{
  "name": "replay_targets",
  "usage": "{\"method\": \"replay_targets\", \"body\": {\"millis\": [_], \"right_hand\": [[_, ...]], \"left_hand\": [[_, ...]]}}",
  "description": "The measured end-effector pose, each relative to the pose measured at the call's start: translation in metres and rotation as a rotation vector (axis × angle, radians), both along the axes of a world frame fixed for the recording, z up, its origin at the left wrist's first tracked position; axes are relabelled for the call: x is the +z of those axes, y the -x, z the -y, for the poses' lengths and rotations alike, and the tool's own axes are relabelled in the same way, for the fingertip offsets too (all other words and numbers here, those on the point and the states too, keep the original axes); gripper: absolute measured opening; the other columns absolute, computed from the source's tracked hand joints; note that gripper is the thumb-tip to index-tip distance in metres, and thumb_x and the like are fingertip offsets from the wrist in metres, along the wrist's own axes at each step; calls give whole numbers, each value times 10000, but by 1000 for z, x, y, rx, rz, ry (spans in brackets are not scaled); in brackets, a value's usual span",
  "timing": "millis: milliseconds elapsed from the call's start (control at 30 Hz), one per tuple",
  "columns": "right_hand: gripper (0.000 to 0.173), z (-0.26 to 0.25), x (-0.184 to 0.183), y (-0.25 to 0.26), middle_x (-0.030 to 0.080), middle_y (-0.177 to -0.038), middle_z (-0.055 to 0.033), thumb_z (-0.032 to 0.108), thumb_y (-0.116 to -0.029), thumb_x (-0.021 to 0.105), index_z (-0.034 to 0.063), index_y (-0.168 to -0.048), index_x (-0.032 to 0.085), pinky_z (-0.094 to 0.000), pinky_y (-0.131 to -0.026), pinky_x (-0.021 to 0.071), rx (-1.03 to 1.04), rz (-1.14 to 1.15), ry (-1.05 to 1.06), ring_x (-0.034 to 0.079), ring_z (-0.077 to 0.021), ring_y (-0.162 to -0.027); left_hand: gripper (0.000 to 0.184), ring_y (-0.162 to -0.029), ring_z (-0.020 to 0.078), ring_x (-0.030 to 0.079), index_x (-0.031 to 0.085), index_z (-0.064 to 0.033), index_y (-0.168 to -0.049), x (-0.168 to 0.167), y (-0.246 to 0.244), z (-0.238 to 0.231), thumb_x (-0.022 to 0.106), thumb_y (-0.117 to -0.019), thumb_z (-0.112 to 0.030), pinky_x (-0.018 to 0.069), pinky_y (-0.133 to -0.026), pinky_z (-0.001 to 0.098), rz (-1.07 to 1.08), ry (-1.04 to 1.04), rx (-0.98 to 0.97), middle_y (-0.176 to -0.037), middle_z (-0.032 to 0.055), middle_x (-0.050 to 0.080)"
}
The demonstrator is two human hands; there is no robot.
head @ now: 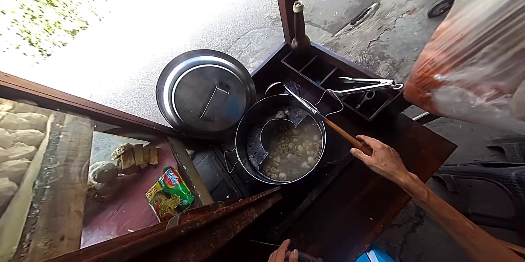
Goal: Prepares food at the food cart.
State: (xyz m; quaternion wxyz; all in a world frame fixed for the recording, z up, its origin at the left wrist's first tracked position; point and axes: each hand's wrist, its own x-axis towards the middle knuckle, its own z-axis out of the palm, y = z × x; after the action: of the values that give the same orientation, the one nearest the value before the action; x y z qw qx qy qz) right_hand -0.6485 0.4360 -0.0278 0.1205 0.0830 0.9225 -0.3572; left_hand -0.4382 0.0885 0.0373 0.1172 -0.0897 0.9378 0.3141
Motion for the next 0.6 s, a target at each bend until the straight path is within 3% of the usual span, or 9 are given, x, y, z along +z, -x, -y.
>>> {"method": "replay_targets", "body": {"millis": [67,133,200,300,400,467,600], "right_hand": [[549,0,-2,-1,670,-1231,-211,396,-992,621,63,-1426,582,-594,-937,495,-2,-16,24,659,-375,-1091],[437,4,-4,-2,694,-1152,-225,328,-1008,615,24,-1320,652,-583,-913,502,-36,-46,66,673,-378,-1035],[359,10,-8,-4,714,-1045,-210,287,-1018,590,12,-1225,694,-567,-848,514,-83,-102,88,687,-355,-943],[346,17,-10,-6,714,-935,-179,296,-1028,565,24,-1178,717,-536,-778,512,-137,-108,145,676,-308,-836],[305,21,-8,-4,663,-790,-52,282,-1043,551,43,-1081,738,-357,-653,492,-188,-66,281,583,-126,-655],[279,24,-3,-3,603,-704,23,244,-1056,541,44,-1050,734,-230,-531,422,-228,-26,422,490,-33,-541],[267,25,13,-3,565,-631,54,183,-1076,512,24,-1077,726,-172,-436,364,-283,41,593,441,-7,-457]], "left_hand": [[349,-896,249,738,721,50,-1175,13,11,-6,604,-1014,-236,591,-875,416,-145,3,-47,-949,142,757],[328,-857,217,731,736,43,-1143,30,27,-13,611,-1000,-224,596,-839,366,-283,15,-92,-914,120,757],[320,-839,194,720,743,35,-1132,49,45,-20,615,-992,-222,587,-817,332,-380,25,-131,-898,110,755],[317,-851,160,709,746,25,-1123,71,65,-26,613,-999,-234,571,-831,281,-495,37,-166,-907,102,755],[319,-869,133,699,745,20,-1122,79,80,-29,616,-1007,-248,553,-841,249,-551,11,-200,-922,87,756],[315,-868,129,703,748,17,-1120,75,87,-31,624,-1003,-248,559,-840,253,-557,0,-217,-922,82,757],[302,-857,151,712,754,15,-1114,65,91,-41,623,-990,-229,569,-823,276,-550,-10,-248,-918,87,759]]}}
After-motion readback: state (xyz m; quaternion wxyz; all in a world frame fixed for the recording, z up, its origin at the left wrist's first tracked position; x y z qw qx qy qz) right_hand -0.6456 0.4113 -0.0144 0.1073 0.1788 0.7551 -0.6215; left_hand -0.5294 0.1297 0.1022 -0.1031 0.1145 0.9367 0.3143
